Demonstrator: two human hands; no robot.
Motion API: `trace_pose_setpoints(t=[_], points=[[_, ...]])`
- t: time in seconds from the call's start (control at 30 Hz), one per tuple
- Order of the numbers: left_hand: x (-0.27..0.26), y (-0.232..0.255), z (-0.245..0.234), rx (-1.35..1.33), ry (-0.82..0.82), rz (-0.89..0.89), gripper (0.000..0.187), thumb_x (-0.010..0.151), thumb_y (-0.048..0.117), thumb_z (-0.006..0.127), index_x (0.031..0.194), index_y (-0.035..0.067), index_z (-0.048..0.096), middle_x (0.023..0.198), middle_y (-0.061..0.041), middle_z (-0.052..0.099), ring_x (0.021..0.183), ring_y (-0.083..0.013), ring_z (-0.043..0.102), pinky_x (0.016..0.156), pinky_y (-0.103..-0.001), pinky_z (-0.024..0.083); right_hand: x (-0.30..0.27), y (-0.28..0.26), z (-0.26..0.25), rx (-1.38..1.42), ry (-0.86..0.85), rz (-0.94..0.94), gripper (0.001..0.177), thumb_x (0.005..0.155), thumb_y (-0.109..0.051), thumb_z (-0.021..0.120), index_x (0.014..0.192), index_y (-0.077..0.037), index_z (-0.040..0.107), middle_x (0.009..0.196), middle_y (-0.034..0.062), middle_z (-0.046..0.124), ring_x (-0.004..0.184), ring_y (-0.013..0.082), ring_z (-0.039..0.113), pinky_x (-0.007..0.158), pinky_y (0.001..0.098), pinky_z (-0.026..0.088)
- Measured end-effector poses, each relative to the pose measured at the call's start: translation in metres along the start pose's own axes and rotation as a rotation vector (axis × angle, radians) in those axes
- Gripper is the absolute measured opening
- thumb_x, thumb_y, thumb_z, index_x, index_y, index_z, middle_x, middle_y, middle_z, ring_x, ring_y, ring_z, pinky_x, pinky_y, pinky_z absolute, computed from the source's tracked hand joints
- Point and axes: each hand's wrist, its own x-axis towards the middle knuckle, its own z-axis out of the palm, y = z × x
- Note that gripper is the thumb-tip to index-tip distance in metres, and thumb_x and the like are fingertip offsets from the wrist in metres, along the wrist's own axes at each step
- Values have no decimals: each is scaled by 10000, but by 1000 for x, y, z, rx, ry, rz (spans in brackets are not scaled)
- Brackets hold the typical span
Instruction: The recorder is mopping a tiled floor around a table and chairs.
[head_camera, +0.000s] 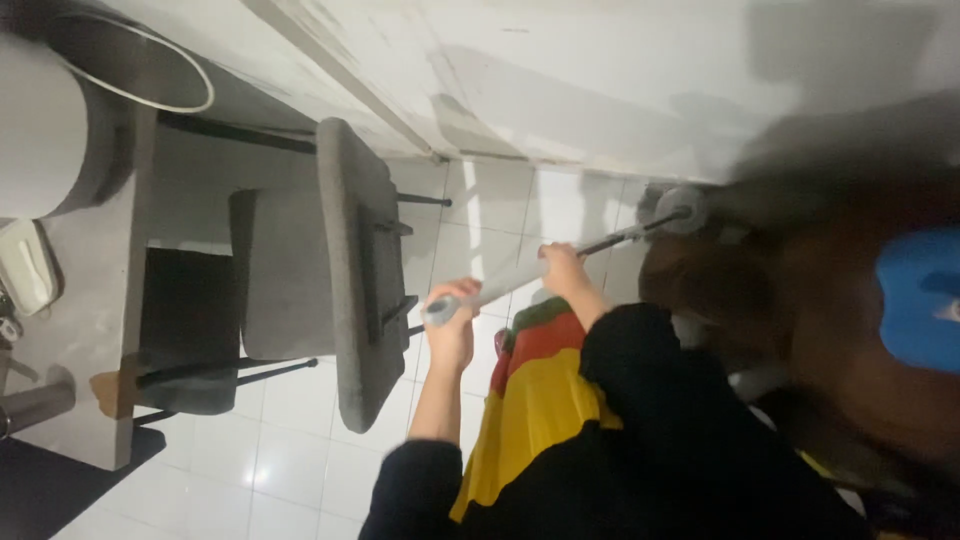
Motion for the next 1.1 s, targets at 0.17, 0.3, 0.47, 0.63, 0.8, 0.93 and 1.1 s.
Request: trace_pose_setpoints(t=[0.17, 0.3, 0.47, 0.63, 0.8, 0.93, 1.1], points=[[-32, 92, -15, 123, 122, 224, 221, 758, -99, 654, 904, 65, 635, 952, -121, 704, 1054, -295, 671, 1013, -500, 510, 25, -95, 38, 193, 16, -199, 331, 664, -34, 765, 987, -80, 712, 1060, 176, 676, 1084, 417, 603, 948, 503, 497], [-58, 151, -22, 183, 208, 399, 256, 789, -115, 636, 955, 78, 613, 957, -126, 691, 1032, -276, 657, 929, -450, 488, 43, -189, 64, 254, -26, -410, 163, 716, -16, 753, 834, -86, 664, 941, 160, 663, 983, 395, 633, 893, 479, 518], [-87, 163, -11, 394, 253, 509, 305, 766, -119, 626, 985, 88, 584, 983, -88, 667, 1086, -251, 654, 1106, -487, 485, 38, -226, 56, 502, -62, -664, 184, 701, 21, 728, 814, -90, 633, 890, 130, 665, 970, 375, 643, 836, 477, 515], [-93, 157, -9, 449, 106, 521, 284, 778, -116, 703, 958, 72, 590, 966, -104, 693, 1050, -254, 673, 1180, -559, 479, 18, -204, 39, 477, -74, -636, 183, 768, 10, 735, 847, -134, 652, 911, 88, 688, 986, 326, 671, 842, 452, 541], [-91, 132, 15, 362, -9, 498, 227, 809, -75, 718, 951, 68, 615, 933, -100, 702, 1016, -268, 690, 1179, -584, 495, -6, -155, 7, 560, -19, -565, 408, 602, -33, 772, 1000, -35, 686, 1054, 212, 665, 1046, 427, 626, 907, 476, 519], [-98, 99, 26, 282, -76, 430, 186, 808, -60, 725, 932, 49, 638, 943, -117, 722, 1053, -301, 717, 1154, -572, 501, -22, -65, 38, 316, -25, -493, 328, 706, -24, 704, 1031, -65, 729, 1135, 172, 717, 1156, 412, 644, 1015, 446, 527], [-131, 20, 6, 220, -353, 270, 203, 821, -120, 715, 889, 44, 615, 939, -104, 687, 1004, -263, 650, 1040, -463, 507, -86, -11, -9, 150, -74, -285, 85, 769, -53, 709, 845, -71, 676, 956, 173, 691, 1008, 391, 648, 911, 443, 524]])
